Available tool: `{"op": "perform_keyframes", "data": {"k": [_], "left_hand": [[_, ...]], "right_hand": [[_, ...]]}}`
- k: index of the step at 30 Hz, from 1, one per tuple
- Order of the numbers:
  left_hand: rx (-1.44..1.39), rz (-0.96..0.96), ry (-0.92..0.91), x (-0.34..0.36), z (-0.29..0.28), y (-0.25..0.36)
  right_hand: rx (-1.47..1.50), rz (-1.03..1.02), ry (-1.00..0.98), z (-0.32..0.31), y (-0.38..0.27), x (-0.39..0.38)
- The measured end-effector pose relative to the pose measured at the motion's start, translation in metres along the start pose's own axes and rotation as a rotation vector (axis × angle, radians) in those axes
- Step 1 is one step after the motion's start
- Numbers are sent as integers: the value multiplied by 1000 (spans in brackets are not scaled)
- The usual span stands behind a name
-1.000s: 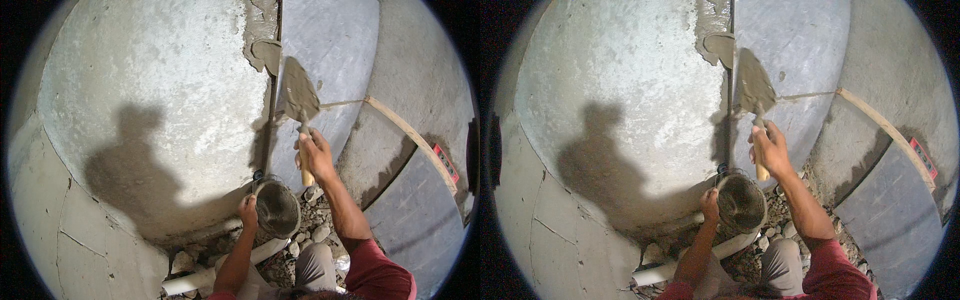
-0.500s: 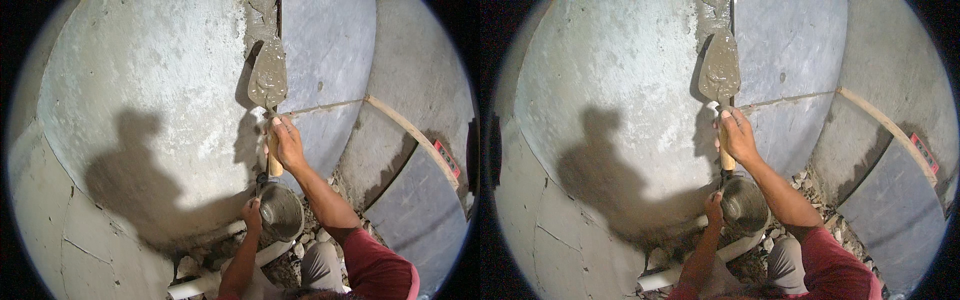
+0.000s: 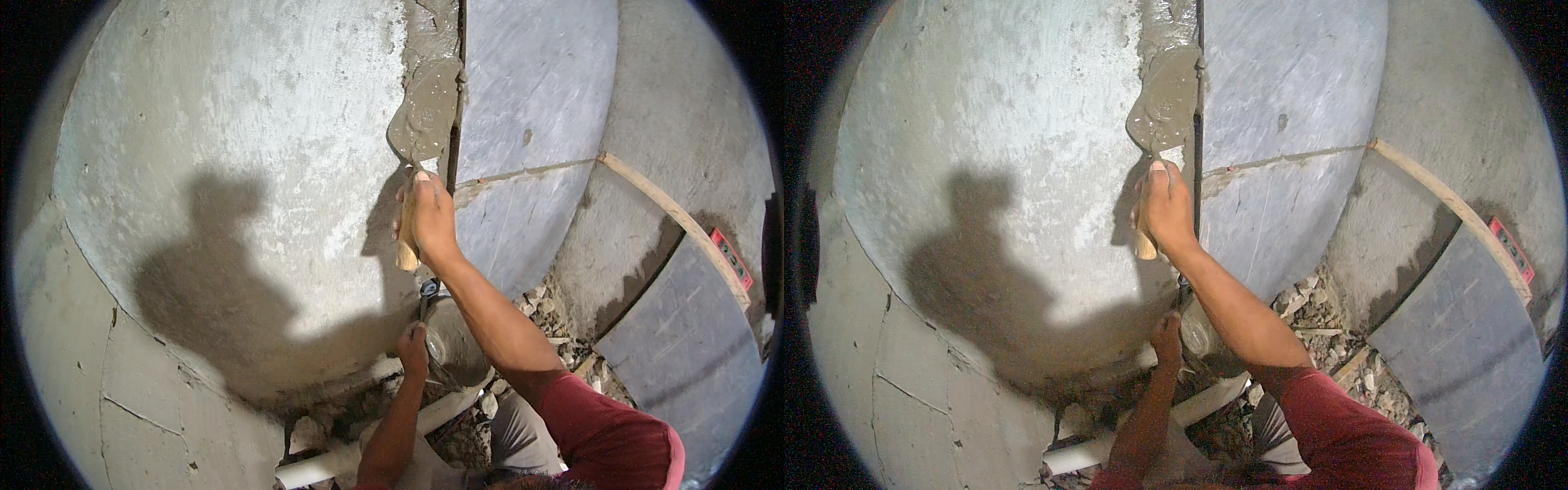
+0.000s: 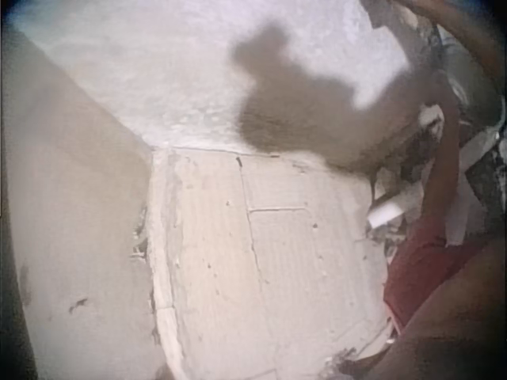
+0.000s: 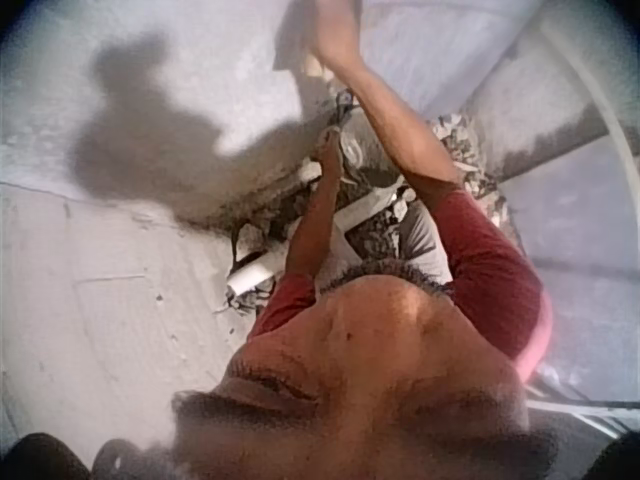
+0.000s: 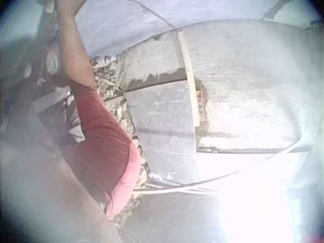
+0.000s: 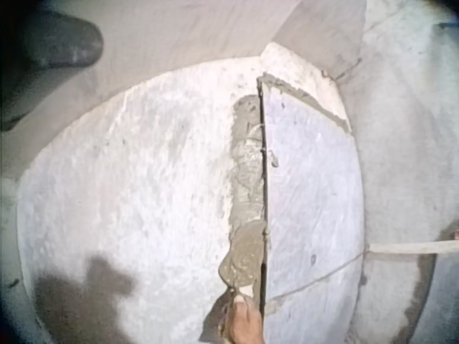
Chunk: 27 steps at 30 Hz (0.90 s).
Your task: The person applies mortar to the wall and tiles by scooping it from a bucket with a trowel and smoothing it across the wall surfaces.
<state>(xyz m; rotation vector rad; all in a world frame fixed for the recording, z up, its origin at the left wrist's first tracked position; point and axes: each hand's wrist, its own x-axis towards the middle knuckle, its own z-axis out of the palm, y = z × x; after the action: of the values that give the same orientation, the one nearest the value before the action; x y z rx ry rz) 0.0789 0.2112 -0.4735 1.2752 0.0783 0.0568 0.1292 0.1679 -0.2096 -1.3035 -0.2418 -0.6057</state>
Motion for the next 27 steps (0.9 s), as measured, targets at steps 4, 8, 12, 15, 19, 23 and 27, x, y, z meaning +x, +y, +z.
{"op": "perform_keyframes", "data": {"k": [4, 8, 12, 15, 19, 23, 27], "left_hand": [[-36, -24, -52, 7, -8, -15], [5, 102, -81, 4, -8, -16], [-24, 46, -100, -6, -9, -1], [241, 153, -79, -13, -9, 8], [23, 90, -107, -15, 2, 3], [-36, -19, -189, 1, -10, -26], [-24, 69, -119, 1, -6, -29]], "right_hand": [[177, 153, -1, 7, -12, -11], [238, 269, -2, -17, -17, -29], [152, 359, -105, -33, -11, -70], [-5, 245, -224, -40, -5, -86], [-110, 56, -178, -41, -29, -38], [43, 87, -155, -27, -59, 8], [-21, 231, -332, -44, -41, -18]]}}
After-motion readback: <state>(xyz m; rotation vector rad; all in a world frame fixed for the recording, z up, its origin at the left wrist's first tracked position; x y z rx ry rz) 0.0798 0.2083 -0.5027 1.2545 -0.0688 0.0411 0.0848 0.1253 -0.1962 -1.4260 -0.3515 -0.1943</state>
